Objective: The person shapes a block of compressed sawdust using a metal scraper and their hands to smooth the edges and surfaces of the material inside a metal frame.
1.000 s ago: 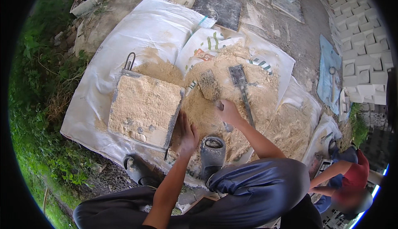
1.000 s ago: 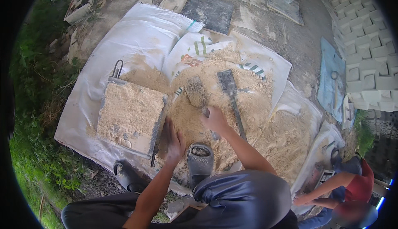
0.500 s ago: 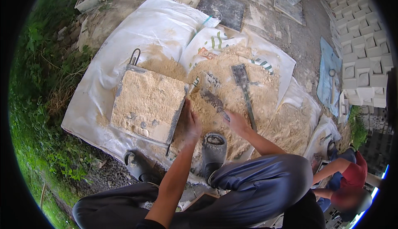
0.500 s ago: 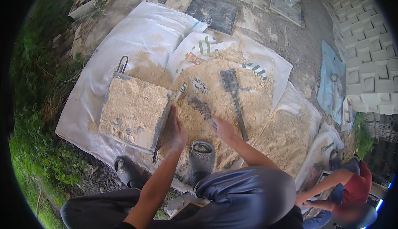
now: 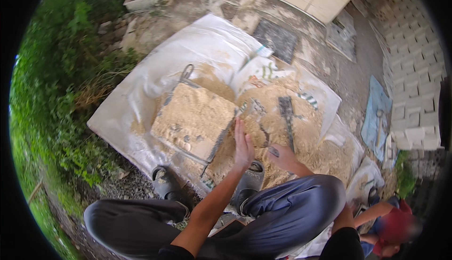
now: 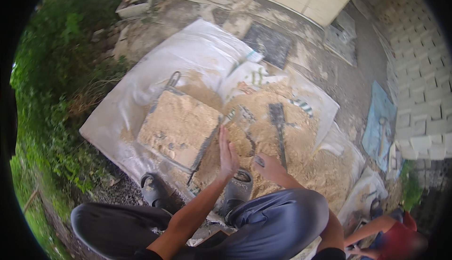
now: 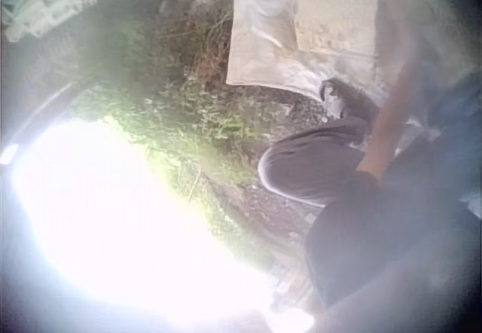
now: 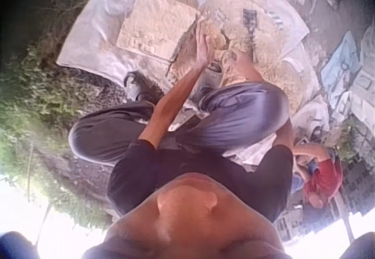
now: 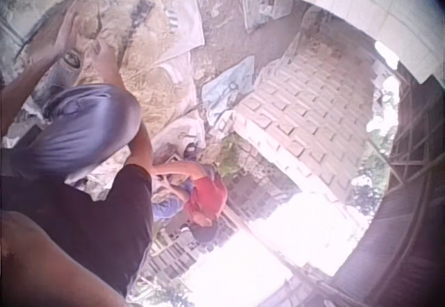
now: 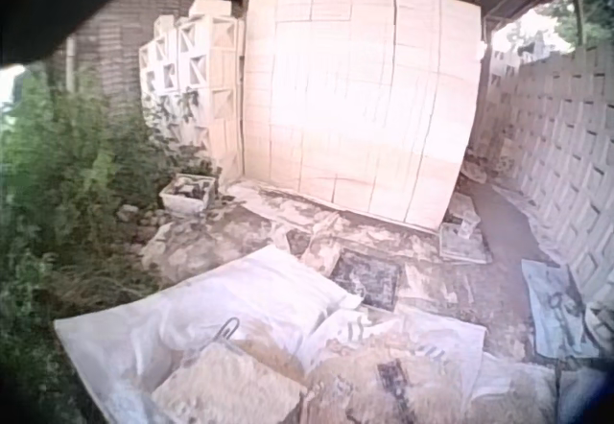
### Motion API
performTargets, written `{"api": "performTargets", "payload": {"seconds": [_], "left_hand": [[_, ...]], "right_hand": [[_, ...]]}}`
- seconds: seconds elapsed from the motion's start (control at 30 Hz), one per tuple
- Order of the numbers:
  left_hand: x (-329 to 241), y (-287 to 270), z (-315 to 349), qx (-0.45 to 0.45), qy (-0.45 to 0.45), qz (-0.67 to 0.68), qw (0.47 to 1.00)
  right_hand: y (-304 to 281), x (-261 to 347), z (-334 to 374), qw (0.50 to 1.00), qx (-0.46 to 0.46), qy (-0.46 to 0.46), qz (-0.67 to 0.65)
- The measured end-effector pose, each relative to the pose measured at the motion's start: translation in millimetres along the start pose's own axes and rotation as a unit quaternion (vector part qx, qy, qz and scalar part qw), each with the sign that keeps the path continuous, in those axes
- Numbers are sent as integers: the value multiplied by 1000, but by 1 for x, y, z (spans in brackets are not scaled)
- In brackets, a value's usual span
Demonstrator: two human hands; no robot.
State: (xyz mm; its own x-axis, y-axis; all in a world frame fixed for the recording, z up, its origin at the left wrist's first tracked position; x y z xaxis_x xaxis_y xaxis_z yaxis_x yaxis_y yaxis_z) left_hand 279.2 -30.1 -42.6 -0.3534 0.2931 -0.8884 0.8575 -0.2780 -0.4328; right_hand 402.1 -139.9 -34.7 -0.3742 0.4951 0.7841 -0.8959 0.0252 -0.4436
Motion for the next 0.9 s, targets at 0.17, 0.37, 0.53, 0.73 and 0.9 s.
{"api": "performTargets", "payload": {"seconds": [0.17, 0.37, 0.53, 0.73, 0.9], "left_hand": [[-44, -82, -12, -129, 49, 16, 990], [16, -207, 7, -370, -97, -133, 914], [68, -247, 10, -381, -132, -141, 904], [77, -252, 4, -370, -117, -151, 909], [70, -265, -23, -290, -97, -245, 920]], "right_hand": [[0, 102, -6, 994, 62, -75, 42], [88, 175, -46, 974, 134, -179, 25], [155, 187, -61, 944, 127, -293, 85], [132, 169, -60, 963, 45, -257, 65], [41, 73, -77, 957, -221, -183, 41]]}}
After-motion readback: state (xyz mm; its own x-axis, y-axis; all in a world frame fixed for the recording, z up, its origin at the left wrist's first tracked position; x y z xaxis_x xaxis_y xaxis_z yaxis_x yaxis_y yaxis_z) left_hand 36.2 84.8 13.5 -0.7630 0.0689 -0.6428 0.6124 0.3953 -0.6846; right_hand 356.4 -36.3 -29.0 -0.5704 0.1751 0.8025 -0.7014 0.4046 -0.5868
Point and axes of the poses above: each hand's wrist, its own z-axis away from the middle knuckle, its own y-axis out of the palm, x = y × z, the point moved 10 cm from there along -z, towards the middle knuckle, and after that the axes turned 9 degrees about -z, right-handed, at the moved point
